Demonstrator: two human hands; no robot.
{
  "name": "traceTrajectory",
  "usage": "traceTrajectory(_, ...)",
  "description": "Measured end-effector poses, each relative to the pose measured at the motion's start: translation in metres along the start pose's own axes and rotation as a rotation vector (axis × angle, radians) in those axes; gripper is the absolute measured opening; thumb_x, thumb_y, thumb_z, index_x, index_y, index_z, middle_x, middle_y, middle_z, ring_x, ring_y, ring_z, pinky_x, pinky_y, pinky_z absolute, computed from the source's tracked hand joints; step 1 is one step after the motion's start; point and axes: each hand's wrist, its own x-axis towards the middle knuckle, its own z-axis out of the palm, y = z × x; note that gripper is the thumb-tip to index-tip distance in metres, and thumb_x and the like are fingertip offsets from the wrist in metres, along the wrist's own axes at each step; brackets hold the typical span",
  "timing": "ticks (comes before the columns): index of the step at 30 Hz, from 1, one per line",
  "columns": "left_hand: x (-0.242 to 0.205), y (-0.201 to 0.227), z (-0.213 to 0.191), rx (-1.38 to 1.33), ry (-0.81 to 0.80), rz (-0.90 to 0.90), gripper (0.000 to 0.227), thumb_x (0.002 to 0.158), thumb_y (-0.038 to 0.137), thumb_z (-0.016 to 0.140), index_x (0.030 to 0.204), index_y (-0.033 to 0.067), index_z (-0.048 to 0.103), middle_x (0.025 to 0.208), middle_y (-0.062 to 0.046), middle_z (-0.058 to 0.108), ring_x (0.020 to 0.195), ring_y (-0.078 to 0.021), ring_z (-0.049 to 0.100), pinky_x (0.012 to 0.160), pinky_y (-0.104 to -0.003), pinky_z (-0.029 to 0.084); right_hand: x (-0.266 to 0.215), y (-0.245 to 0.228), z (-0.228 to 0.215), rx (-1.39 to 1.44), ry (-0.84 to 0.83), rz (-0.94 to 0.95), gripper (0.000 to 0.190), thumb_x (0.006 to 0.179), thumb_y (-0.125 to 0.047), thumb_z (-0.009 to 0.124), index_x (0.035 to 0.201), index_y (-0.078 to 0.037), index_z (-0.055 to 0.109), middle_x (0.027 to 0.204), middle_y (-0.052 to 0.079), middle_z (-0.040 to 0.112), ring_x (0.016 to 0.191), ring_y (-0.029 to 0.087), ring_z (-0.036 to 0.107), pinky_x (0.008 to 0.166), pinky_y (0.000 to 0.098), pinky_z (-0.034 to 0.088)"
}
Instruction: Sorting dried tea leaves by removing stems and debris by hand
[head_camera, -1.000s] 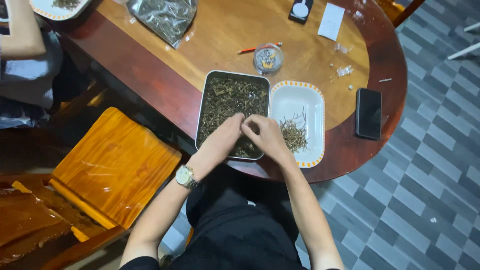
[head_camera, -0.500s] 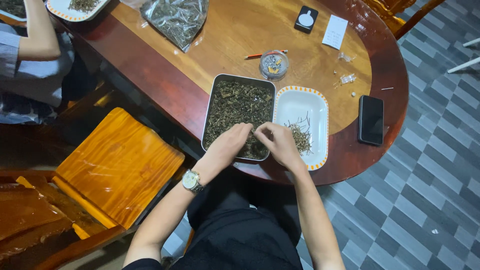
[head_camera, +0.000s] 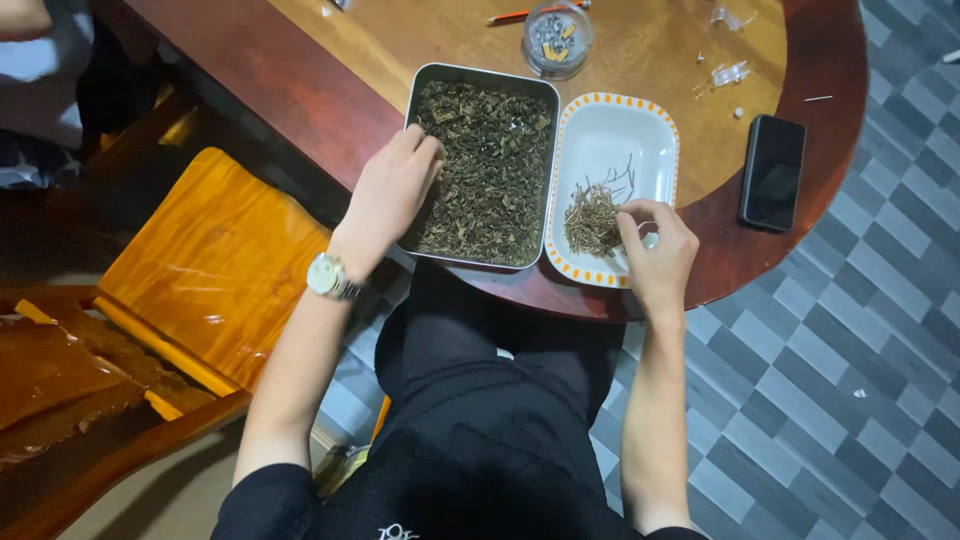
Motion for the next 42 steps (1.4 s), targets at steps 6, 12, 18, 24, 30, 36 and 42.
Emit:
traceTrajectory(6,0.033,-0.016,0.065,0.218,-0.066,0.033,0.012,0.086,0.015,0.076,0.093,0.0104,0.067,0.090,-0.004,0.062,0.088,-0.0230,0.069,0.071,-0.034,0.057,-0.001,-0.001,0.005,-0.002,0.007,-0.075,0.005,0.098,-0.008,0.077,0.103,-0.006,0.074,0.091,0.011,0.072,0.081,0.027,0.069,0.070,0.0344,0.056)
traceTrajectory(12,0.045,-0.020,0.116,0.398,0.051,0.109,0.006,0.085,0.013,0.066,0.088,0.0163,0.070,0.086,-0.001,0.063,0.082,-0.0201,0.068,0.065,-0.033,0.053,-0.003,0.008,0.012,0.022,-0.014,-0.112,0.005,0.100,-0.008,0.077,0.102,-0.005,0.074,0.091,0.011,0.071,0.081,0.027,0.068,0.067,0.0352,0.055)
traceTrajectory(18,0.047,-0.015,0.121,0.444,0.058,0.155,0.007,0.081,0.013,0.069,0.087,0.0150,0.068,0.085,-0.003,0.061,0.080,-0.0216,0.065,0.062,-0.034,0.047,-0.005,0.013,0.016,0.034,-0.022,-0.096,0.006,0.101,-0.010,0.077,0.102,-0.005,0.075,0.090,0.011,0.071,0.080,0.027,0.068,0.067,0.0355,0.054)
traceTrajectory(24,0.047,-0.015,0.131,0.472,0.081,0.134,0.007,0.083,0.014,0.066,0.086,0.0174,0.071,0.085,-0.001,0.063,0.079,-0.0195,0.066,0.062,-0.032,0.048,-0.006,0.009,0.016,0.044,-0.042,-0.097,0.007,0.102,-0.011,0.076,0.103,-0.004,0.074,0.089,0.014,0.070,0.080,0.029,0.067,0.067,0.0372,0.054)
traceTrajectory(30,0.047,-0.014,0.131,0.471,0.084,0.138,0.008,0.083,0.015,0.066,0.085,0.0180,0.073,0.085,0.000,0.063,0.079,-0.0183,0.066,0.062,-0.031,0.048,-0.006,0.010,0.015,0.049,-0.056,-0.092,0.008,0.104,-0.011,0.074,0.104,-0.003,0.074,0.089,0.014,0.071,0.081,0.029,0.068,0.068,0.0372,0.054)
traceTrajectory(36,0.045,-0.009,0.074,0.111,-0.135,0.051,0.013,0.087,-0.002,0.064,0.094,0.0080,0.069,0.086,-0.008,0.065,0.080,-0.0305,0.074,0.065,-0.039,0.060,-0.003,0.004,0.012,0.027,-0.043,-0.097,0.007,0.101,-0.012,0.076,0.103,-0.004,0.075,0.087,0.014,0.071,0.080,0.030,0.069,0.067,0.0371,0.055)
traceTrajectory(42,0.031,0.000,0.023,-0.239,-0.203,-0.062,0.010,0.092,-0.001,0.064,0.099,0.0038,0.059,0.089,-0.017,0.064,0.083,-0.0450,0.072,0.068,-0.051,0.059,-0.002,0.002,0.013,-0.006,-0.054,-0.110,0.007,0.100,-0.014,0.077,0.102,-0.007,0.075,0.086,0.011,0.070,0.078,0.029,0.068,0.068,0.0371,0.055)
